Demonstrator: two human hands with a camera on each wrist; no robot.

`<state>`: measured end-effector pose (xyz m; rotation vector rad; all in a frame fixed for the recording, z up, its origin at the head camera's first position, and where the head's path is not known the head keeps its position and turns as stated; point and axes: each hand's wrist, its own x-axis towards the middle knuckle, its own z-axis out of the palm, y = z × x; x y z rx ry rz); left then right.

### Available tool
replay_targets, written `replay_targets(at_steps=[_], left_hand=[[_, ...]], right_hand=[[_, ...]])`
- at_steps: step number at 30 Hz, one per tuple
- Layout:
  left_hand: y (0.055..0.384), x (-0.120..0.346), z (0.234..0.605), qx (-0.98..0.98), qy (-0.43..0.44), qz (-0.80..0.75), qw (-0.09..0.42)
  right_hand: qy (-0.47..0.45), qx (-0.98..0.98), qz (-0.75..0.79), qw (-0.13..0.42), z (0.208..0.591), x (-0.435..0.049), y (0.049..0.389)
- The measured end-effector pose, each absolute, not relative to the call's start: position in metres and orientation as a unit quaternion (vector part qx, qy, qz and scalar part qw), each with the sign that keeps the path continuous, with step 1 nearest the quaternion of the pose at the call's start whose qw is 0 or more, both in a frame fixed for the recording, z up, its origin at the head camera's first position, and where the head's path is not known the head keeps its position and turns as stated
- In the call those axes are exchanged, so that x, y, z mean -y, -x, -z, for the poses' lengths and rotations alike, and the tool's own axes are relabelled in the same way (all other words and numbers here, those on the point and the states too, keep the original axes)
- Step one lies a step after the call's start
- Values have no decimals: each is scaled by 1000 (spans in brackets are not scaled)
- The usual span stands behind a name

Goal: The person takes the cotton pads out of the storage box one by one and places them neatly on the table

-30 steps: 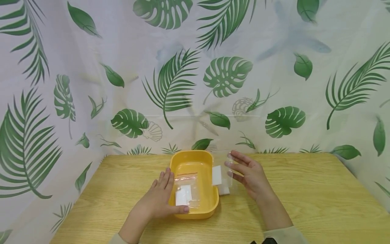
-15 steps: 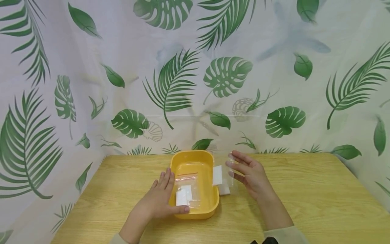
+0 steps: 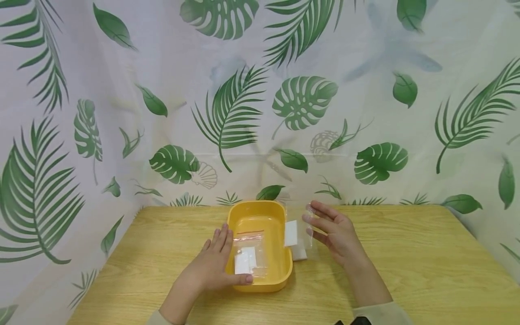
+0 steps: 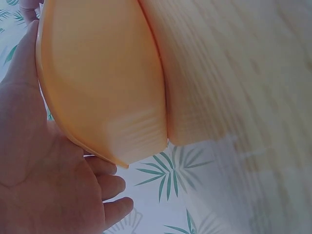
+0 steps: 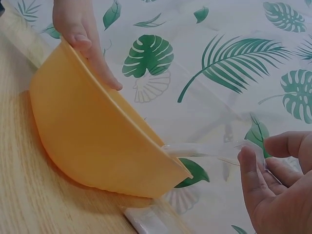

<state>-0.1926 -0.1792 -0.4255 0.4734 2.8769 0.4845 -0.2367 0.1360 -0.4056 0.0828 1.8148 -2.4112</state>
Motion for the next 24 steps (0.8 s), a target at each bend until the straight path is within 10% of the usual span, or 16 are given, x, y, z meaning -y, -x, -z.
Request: replay_targets(at_steps=[24], left_hand=[[194, 179, 428, -970, -157, -160, 95]], right_hand=[[-36, -586, 808, 61, 411, -143, 240]])
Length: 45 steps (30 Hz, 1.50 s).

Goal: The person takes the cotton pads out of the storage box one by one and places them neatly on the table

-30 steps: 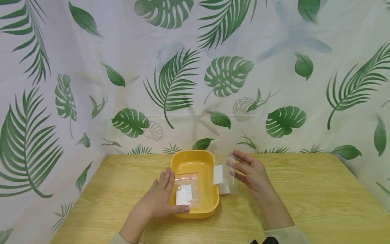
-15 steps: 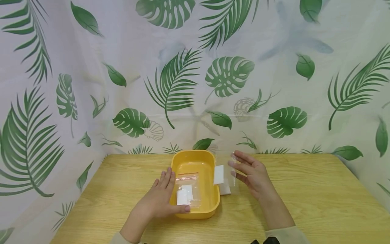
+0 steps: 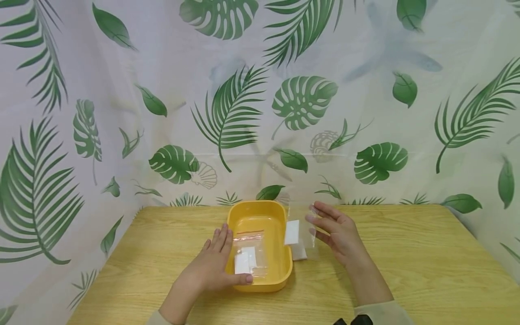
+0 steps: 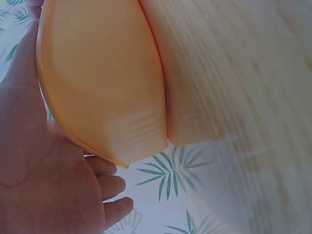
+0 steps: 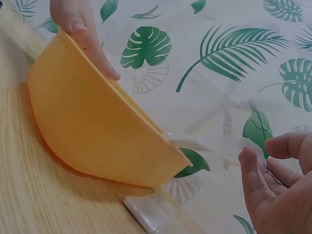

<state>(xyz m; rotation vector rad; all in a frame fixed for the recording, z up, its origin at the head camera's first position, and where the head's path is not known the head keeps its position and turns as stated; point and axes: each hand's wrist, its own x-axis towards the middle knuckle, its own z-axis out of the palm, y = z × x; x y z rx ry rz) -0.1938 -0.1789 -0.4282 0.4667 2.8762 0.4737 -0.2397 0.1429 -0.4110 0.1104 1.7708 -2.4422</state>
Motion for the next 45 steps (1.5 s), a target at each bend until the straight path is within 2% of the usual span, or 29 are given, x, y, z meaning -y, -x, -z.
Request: replay_targets(at_steps=[30, 45], left_hand=[[193, 179, 426, -970, -161, -158, 85], [192, 181, 426, -971, -163, -155, 83]], right_hand=[[-58, -545, 835, 51, 414, -168, 243], [-79, -521, 847, 67, 416, -184, 245]])
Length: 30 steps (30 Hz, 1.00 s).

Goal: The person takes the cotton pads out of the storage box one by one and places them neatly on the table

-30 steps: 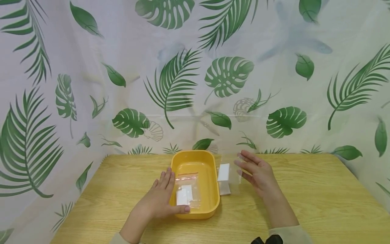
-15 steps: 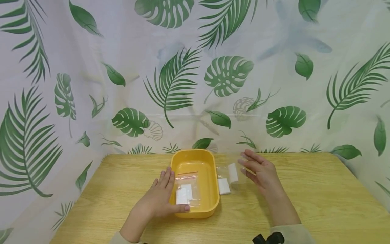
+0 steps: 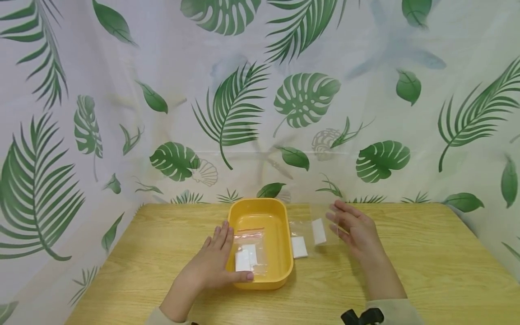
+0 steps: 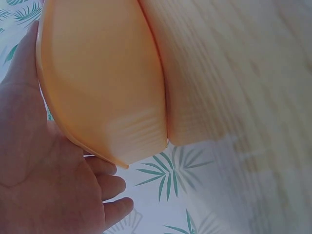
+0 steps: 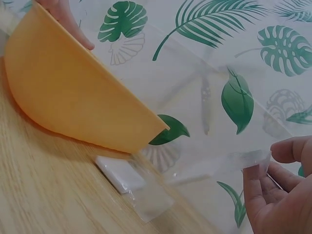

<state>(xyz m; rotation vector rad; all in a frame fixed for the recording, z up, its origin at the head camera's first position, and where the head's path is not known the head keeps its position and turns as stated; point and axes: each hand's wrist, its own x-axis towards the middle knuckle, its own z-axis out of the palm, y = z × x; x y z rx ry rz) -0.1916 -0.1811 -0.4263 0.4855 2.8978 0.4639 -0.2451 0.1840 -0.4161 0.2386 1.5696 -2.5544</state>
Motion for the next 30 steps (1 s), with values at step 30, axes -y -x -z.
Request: replay_targets(at_steps=[30], left_hand=[[192, 182, 427, -971, -166, -151, 86]], right_hand=[[-152, -610, 772, 96, 454, -194, 260]])
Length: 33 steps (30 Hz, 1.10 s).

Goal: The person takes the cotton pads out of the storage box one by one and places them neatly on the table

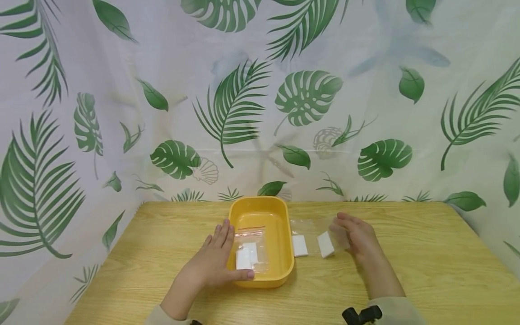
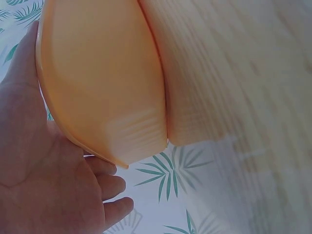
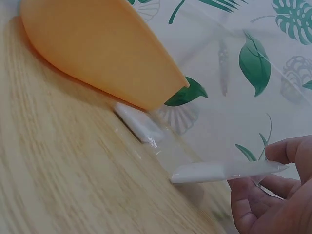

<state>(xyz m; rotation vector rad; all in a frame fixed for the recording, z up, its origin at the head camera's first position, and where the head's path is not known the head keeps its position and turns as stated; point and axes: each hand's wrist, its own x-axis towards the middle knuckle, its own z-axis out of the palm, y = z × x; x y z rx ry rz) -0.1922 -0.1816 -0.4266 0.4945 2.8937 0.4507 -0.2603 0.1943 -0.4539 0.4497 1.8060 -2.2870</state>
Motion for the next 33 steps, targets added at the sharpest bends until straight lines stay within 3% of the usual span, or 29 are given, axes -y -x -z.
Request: replay_targets(at_steps=[13, 20, 33], left_hand=[[192, 181, 427, -971, -168, -152, 82], [192, 181, 428, -971, -166, -154, 82], [192, 180, 425, -970, -167, -155, 86]], right_hand=[[-147, -649, 742, 82, 455, -192, 258], [-94, -781, 614, 58, 456, -194, 257], [-52, -859, 507, 51, 440, -195, 249]])
